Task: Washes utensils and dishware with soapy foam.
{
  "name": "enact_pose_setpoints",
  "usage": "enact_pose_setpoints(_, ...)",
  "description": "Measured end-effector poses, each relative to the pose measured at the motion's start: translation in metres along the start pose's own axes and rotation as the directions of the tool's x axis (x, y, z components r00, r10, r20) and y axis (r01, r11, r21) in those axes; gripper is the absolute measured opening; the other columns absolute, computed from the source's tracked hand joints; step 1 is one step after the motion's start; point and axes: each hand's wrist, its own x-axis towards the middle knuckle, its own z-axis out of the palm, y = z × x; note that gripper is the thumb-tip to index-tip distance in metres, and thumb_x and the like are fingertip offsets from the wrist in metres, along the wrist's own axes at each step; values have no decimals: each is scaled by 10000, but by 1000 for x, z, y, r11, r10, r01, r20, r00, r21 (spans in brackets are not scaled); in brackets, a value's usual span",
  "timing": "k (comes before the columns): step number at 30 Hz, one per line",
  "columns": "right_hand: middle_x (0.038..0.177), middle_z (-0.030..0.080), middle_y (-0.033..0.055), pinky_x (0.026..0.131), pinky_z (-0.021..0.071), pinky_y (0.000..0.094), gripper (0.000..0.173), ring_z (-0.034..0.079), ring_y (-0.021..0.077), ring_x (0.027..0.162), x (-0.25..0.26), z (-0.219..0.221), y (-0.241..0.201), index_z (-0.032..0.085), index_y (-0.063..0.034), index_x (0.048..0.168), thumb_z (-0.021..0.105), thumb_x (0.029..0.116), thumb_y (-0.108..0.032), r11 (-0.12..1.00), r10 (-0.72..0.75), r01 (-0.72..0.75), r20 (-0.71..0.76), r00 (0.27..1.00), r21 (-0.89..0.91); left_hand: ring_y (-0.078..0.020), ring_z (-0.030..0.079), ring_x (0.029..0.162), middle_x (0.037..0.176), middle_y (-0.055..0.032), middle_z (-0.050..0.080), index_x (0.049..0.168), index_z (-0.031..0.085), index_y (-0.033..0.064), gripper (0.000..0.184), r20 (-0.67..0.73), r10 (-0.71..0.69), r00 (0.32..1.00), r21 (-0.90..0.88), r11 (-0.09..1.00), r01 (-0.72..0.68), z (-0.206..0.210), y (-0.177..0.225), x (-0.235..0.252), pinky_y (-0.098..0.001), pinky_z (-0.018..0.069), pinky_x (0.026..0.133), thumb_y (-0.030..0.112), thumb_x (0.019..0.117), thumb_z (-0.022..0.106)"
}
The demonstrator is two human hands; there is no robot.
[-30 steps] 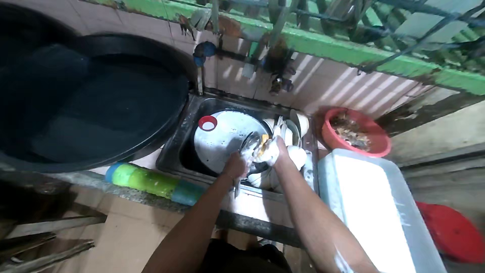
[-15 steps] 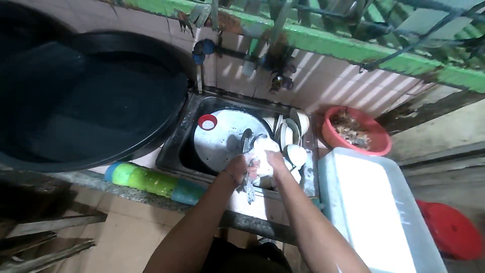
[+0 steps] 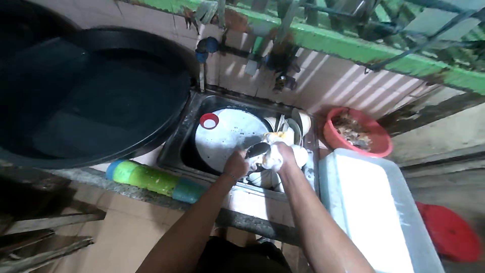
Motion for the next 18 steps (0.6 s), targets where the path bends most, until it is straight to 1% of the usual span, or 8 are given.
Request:
enact_pose_setpoints(1, 927, 639, 95, 687, 555, 409, 217, 621, 188, 795, 2, 1, 2, 631, -34, 1134, 578, 1021, -212, 998, -6, 8, -37, 999, 67, -264, 691, 838, 942, -139, 732, 1154, 688, 3, 262, -34, 2, 999, 23, 1000, -1, 3, 3, 0, -493, 554, 816, 223, 1032, 614)
enact_pose_setpoints(3, 953, 629, 89, 706, 549, 405, 256, 611, 182, 821, -1, 6, 7, 606, -42, 1178, 489, 1062, -239, 984, 8, -7, -5, 1000, 176, -295, 710, 875, 974, -163, 732, 1197, 679, 7, 258, -102, 3, 995, -6, 1000, -3, 11, 7, -1, -528, 566, 844, 182, 1027, 595)
enact_pose_setpoints(6, 929, 651, 66, 676, 569, 376, 305, 639, 164, 790, -14, 6, 7, 606, -80, 1198, 452, 1082, -316, 976, 130, -159, 189, 973, 147, -219, 657, 743, 927, -145, 692, 1242, 641, 7, 259, -45, -98, 994, -146, 985, 91, 3, 17, -2, -429, 569, 706, 113, 1024, 550)
enact_pose_setpoints(9, 869, 626, 69, 637, 555, 381, 234, 620, 172, 737, -11, 0, 6, 596, -69, 1129, 456, 1057, -241, 961, 172, -217, 240, 955, 173, -94, 495, 518, 727, -54, 568, 1188, 590, 13, 263, 76, -196, 978, -228, 951, 208, -10, 24, -3, -254, 440, 488, 241, 1088, 506)
enact_pose_setpoints(11, 796, 604, 31, 619, 555, 368, 254, 610, 148, 692, 0, 0, 6, 577, -112, 1063, 418, 1079, -309, 928, 75, -156, 238, 968, 340, -79, 480, 495, 676, -27, 549, 1121, 590, 15, 282, 120, -185, 975, -235, 949, 209, -10, 26, -9, -236, 423, 471, 282, 1092, 505)
enact_pose_setpoints(13, 788, 569, 5, 620, 537, 371, 301, 588, 137, 693, 9, 5, 5, 547, -160, 1050, 416, 1073, -430, 882, 22, -118, 209, 978, 457, -92, 464, 505, 685, -39, 535, 1120, 598, 2, 239, 160, -165, 973, -243, 949, 201, -4, 27, -14, -250, 415, 475, 222, 1086, 511)
enact_pose_setpoints(15, 889, 600, 25, 672, 554, 376, 301, 613, 146, 776, -1, 11, 1, 553, -156, 1154, 442, 1073, -423, 916, 2, -89, 216, 976, 392, -80, 426, 464, 645, -21, 501, 1069, 593, 20, 253, 154, -193, 969, -261, 938, 228, 1, 26, -14, -233, 375, 439, 253, 1094, 499)
enact_pose_setpoints(18, 966, 652, 70, 711, 569, 389, 240, 642, 170, 833, -13, -2, -2, 604, -86, 1196, 505, 1048, -247, 978, 83, -120, 208, 974, 169, -82, 423, 442, 606, -12, 478, 1000, 593, 23, 318, 156, -200, 967, -177, 958, 227, 0, 22, -13, -239, 386, 433, 314, 1095, 504)
